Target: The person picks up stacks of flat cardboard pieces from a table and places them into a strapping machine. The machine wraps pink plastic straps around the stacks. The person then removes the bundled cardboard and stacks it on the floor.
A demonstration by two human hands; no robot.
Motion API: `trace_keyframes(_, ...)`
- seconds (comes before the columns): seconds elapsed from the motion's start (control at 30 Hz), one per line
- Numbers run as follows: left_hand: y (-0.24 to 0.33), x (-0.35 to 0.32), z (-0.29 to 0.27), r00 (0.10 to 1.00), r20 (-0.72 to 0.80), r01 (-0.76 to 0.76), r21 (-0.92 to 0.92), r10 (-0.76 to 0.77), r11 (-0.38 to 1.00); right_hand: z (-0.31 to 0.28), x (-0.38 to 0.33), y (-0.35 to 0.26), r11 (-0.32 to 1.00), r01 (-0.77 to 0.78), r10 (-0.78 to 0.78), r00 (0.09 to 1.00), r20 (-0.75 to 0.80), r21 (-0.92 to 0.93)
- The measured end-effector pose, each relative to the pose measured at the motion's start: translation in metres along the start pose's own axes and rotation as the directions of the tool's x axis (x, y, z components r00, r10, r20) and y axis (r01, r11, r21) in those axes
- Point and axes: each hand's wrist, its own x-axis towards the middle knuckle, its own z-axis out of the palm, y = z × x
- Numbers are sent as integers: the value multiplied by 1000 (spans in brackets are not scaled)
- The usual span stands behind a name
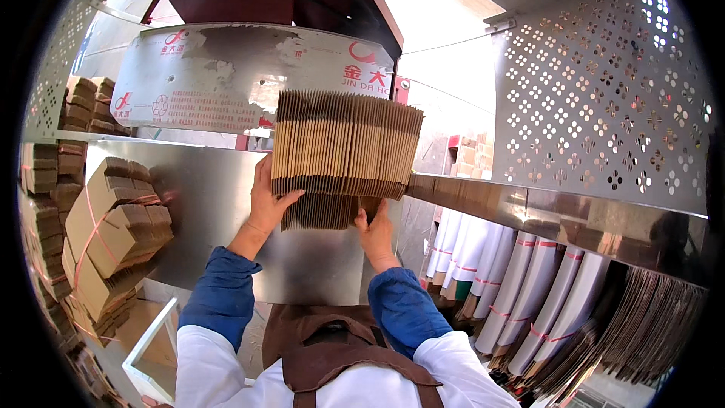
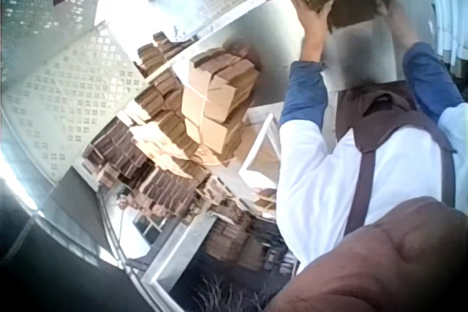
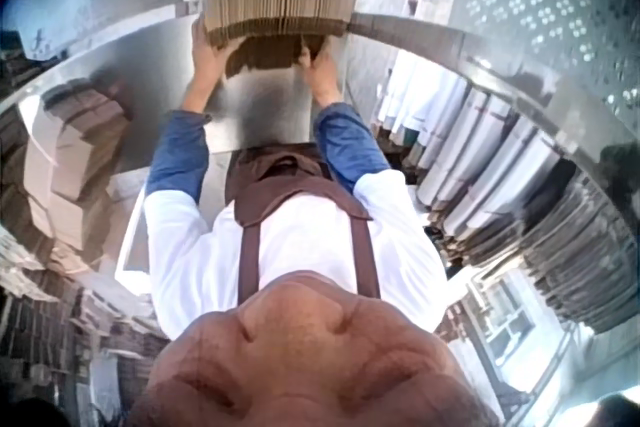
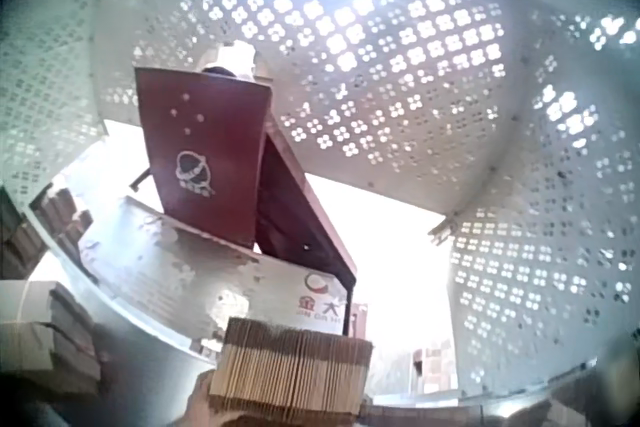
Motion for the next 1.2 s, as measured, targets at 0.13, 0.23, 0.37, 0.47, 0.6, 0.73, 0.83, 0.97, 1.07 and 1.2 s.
trace_keyframes(0.13, 1, -2, 5, 998, -13, 54, -94, -56, 994, -8, 4, -7, 999, -6, 4, 999, 45, 41)
trace_keyframes(0.23, -4, -1, 9, 1000, -25, -9, -87, 7, 996, -15, 8, -17, 1000, 24, -23, 998, 51, -10)
trace_keyframes(0.37, -9, 2, 13, 999, -18, -36, -140, 34, 989, -5, 5, -4, 998, 60, -60, 998, 33, -12)
trace_keyframes(0.47, -18, 5, 11, 999, -6, -54, -112, 54, 992, -11, 7, -17, 1000, 13, -14, 994, 107, 2)
trace_keyframes(0.6, -12, 8, 10, 996, 34, -81, -26, 82, 996, -9, 3, -15, 1000, 13, -10, 992, 122, -25)
trace_keyframes(0.73, -16, 9, 11, 995, 49, -92, 2, 92, 996, -8, 3, -16, 1000, 18, -17, 993, 115, -7)
trace_keyframes(0.83, -26, 8, 16, 995, 46, -88, -34, 89, 996, -13, 4, -26, 999, -46, 48, 988, 148, -18)
trace_keyframes(0.97, -19, 12, 17, 995, 55, -81, -14, 82, 997, -13, 6, -23, 998, -65, 68, 990, 127, -24)
trace_keyframes(1.07, -15, 13, 16, 995, 57, -87, 2, 86, 996, -9, 7, -17, 998, -12, 20, 993, 114, -67)
trace_keyframes(1.2, -10, 16, 14, 993, 62, -105, 19, 104, 994, 1, 5, 5, 988, 132, -132, 991, 14, -84)
